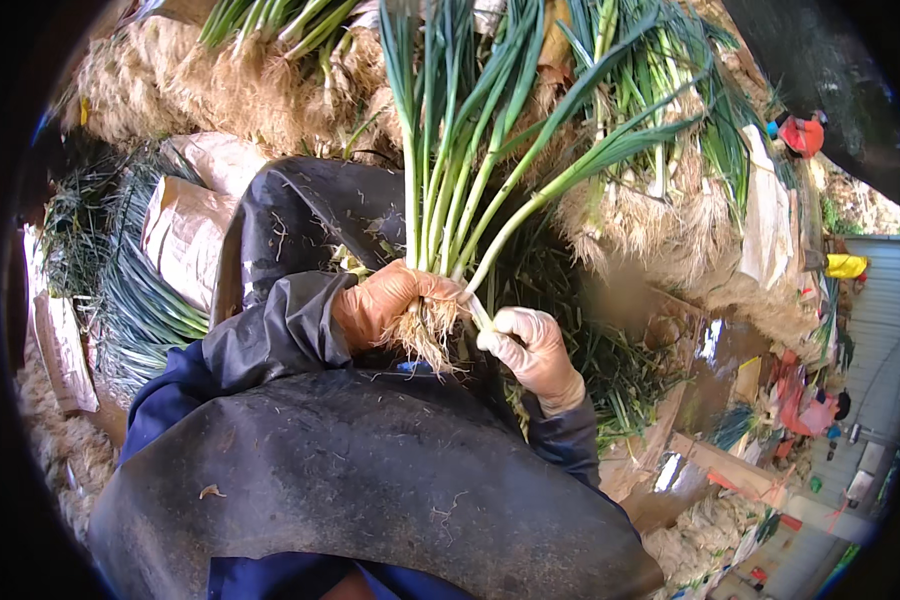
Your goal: The person gathers green onions from a large pile, aligns them by the roots, and ties them into bundles using a strip of material. The person repeats this process to form multiple bundles and places them on a nearby surface.
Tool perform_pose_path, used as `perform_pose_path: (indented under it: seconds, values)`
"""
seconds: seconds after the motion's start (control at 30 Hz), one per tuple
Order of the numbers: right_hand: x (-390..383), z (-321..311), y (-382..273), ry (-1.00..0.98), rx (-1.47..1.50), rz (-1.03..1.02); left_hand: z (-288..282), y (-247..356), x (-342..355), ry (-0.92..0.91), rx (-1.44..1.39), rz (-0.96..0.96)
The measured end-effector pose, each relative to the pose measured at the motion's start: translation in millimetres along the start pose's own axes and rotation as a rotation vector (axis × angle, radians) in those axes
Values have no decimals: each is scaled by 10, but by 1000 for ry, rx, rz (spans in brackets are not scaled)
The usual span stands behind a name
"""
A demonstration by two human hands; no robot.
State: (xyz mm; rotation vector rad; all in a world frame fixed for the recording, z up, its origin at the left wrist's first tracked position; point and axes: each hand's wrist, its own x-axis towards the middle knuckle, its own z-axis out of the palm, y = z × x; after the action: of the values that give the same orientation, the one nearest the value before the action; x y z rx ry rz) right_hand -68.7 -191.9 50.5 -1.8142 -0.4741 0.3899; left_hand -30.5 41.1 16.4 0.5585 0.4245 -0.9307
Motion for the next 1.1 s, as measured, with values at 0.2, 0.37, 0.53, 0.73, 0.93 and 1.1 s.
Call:
perform_pose_path:
  seconds: [0.2, 0.37, 0.53, 0.73, 0.93, 1.1]
  values:
    - [-355, -34, 521, 199, -440, 257, 95, -133, 151, -15, 26, -54]
    - [-386, 57, 734, 239, -265, 298, 92, -175, 220, -60, -7, -58]
    - [-827, -174, 879, 247, -503, 333, 99, -225, 259, -15, -63, -98]
    - [-622, -136, 729, 317, -262, 511, 62, -226, 244, -106, 30, -68]
    - [120, 177, 264, 425, 65, 153, 159, -248, 183, 1, -7, 53]
    - [169, 353, 213, 514, -555, 263, 200, -239, 105, 187, 189, 107]
